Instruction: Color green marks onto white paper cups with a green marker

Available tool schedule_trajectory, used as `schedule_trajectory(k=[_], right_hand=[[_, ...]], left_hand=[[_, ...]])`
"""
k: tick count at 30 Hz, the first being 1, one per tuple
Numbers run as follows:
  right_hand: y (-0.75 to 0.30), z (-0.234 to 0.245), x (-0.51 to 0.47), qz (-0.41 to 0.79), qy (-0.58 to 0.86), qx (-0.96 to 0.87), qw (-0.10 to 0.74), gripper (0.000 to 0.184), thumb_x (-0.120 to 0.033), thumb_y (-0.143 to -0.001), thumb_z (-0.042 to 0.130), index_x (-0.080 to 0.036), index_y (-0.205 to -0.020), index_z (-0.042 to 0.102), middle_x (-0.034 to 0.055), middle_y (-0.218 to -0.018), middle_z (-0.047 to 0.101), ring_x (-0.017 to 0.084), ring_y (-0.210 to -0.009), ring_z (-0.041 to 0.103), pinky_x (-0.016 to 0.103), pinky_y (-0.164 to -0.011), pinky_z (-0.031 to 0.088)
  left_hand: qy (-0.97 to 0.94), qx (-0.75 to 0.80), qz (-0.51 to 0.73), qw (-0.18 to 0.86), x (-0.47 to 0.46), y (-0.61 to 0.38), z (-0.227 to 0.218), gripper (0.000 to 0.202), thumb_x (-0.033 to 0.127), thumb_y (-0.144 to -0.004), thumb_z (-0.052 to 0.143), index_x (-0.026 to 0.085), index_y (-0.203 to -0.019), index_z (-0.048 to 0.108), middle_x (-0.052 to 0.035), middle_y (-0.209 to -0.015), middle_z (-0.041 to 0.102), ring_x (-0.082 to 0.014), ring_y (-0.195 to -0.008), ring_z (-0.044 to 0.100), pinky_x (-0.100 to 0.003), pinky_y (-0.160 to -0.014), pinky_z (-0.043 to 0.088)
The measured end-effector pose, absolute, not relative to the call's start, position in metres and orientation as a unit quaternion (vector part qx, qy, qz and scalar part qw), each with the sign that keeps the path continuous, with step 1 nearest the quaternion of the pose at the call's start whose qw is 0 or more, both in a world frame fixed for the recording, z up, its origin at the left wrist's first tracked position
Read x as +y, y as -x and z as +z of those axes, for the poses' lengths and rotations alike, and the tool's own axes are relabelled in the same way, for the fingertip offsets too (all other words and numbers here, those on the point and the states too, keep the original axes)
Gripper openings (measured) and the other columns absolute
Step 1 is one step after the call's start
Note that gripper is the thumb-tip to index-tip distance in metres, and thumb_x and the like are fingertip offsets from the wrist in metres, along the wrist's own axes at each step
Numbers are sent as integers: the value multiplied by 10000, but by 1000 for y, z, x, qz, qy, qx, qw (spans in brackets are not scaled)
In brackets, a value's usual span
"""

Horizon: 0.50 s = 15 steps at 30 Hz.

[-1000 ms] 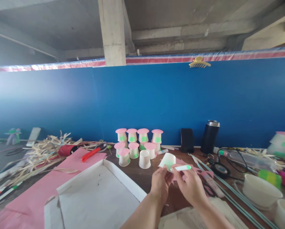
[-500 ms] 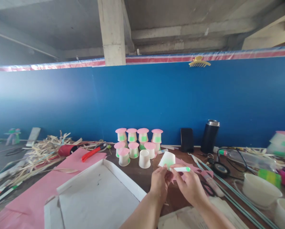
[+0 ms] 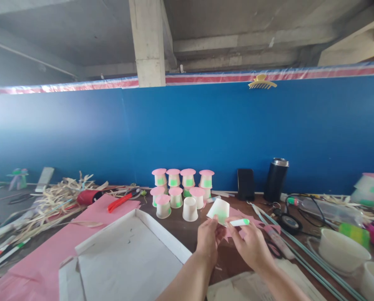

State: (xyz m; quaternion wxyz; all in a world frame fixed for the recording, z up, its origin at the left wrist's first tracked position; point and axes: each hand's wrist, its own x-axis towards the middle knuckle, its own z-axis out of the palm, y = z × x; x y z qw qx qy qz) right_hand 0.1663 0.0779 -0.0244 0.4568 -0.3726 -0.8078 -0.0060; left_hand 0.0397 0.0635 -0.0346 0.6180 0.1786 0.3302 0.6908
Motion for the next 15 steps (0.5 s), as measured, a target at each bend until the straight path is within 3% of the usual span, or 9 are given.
schedule_trajectory(k=[15], right_hand=[[-173, -3, 71, 31, 491, -661, 567, 354, -482, -841, 490, -180, -906, 663, 68, -857, 710, 188, -732, 648, 252, -672, 467]], left_hand=[[-91, 323, 671, 661, 63, -42, -28, 216, 234, -750, 634, 67, -882, 600, -82, -710, 638, -127, -620, 613, -250, -655, 521]])
